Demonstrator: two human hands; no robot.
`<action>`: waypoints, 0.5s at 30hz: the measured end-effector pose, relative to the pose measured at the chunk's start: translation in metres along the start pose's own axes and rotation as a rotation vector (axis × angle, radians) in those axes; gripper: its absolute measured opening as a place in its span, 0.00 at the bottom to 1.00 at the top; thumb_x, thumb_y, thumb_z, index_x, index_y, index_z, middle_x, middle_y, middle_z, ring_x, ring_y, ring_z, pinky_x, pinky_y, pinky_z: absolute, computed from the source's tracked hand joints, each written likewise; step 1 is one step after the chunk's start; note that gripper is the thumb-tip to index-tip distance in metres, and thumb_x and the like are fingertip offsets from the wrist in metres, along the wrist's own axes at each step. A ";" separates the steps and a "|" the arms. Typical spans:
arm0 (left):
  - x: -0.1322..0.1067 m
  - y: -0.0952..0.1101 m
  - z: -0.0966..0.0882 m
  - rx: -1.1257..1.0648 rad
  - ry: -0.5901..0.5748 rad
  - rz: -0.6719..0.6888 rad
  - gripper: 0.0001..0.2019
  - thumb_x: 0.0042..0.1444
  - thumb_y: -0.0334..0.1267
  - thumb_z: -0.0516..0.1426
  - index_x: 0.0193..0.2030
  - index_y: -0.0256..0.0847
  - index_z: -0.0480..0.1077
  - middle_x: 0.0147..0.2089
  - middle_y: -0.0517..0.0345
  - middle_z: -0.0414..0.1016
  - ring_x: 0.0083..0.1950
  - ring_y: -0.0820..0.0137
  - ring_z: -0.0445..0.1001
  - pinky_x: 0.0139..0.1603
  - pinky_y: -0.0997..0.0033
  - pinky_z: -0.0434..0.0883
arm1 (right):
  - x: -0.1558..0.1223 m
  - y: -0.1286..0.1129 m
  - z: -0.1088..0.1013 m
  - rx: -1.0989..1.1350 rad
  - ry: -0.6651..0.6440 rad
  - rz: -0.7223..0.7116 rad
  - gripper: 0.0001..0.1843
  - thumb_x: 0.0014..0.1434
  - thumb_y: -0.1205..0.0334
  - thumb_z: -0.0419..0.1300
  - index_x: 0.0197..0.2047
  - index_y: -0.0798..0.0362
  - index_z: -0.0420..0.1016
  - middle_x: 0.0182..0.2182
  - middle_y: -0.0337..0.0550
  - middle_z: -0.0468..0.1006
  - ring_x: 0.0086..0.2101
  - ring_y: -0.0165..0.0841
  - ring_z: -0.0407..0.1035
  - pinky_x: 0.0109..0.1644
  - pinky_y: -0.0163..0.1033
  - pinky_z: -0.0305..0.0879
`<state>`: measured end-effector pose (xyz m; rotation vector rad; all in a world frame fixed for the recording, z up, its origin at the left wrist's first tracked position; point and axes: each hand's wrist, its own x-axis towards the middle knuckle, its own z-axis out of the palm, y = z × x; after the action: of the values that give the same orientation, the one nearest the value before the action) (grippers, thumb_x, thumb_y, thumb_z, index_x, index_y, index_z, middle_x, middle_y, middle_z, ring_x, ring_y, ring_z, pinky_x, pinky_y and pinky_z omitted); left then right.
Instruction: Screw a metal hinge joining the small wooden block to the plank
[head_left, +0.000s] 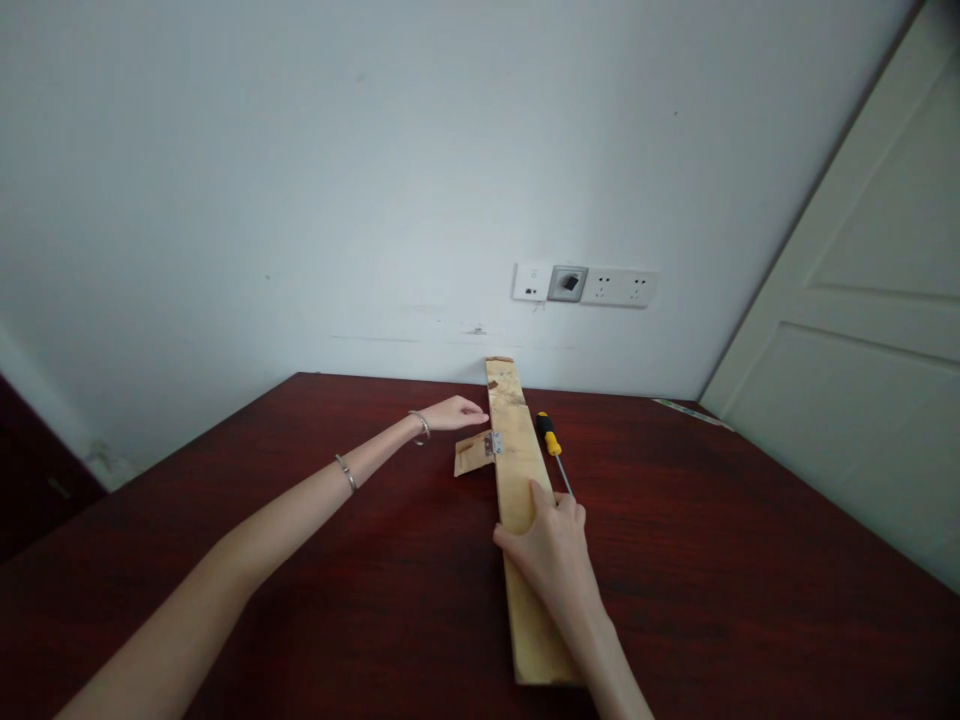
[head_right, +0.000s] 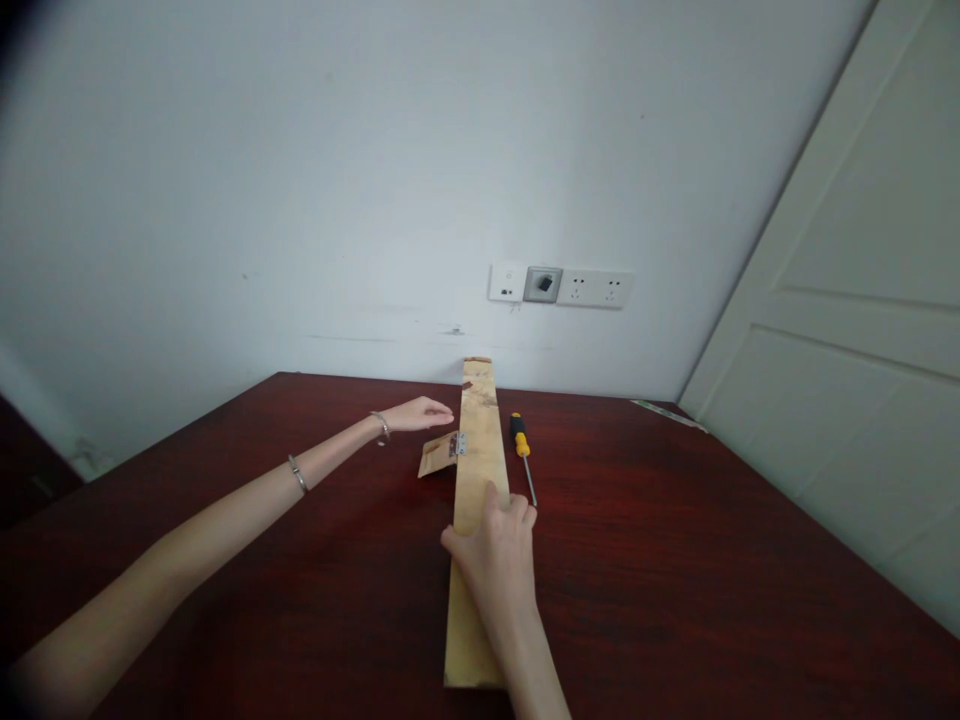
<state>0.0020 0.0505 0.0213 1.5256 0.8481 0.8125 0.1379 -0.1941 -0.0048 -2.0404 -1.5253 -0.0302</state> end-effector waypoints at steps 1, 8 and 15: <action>-0.007 0.002 -0.002 0.092 -0.060 -0.012 0.08 0.37 0.29 0.69 0.28 0.37 0.77 0.23 0.59 0.76 0.26 0.68 0.73 0.29 0.77 0.65 | 0.000 0.000 0.000 0.002 -0.004 -0.004 0.24 0.45 0.58 0.63 0.45 0.59 0.71 0.36 0.54 0.68 0.41 0.49 0.64 0.45 0.47 0.62; -0.045 -0.002 0.000 0.587 -0.235 0.107 0.28 0.16 0.29 0.73 0.33 0.39 0.75 0.30 0.56 0.76 0.31 0.64 0.72 0.31 0.76 0.62 | 0.001 0.001 0.000 0.006 -0.006 -0.011 0.23 0.45 0.58 0.63 0.44 0.58 0.72 0.36 0.53 0.68 0.40 0.49 0.64 0.46 0.46 0.61; -0.055 -0.003 -0.005 0.772 -0.184 0.232 0.26 0.18 0.37 0.73 0.30 0.41 0.73 0.27 0.61 0.72 0.29 0.66 0.69 0.28 0.75 0.60 | 0.001 -0.002 -0.004 0.004 -0.021 -0.015 0.23 0.45 0.58 0.62 0.45 0.60 0.72 0.35 0.54 0.68 0.40 0.48 0.64 0.47 0.47 0.61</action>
<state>-0.0299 0.0058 0.0167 2.3721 0.9061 0.5054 0.1380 -0.1949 -0.0005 -2.0320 -1.5530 -0.0114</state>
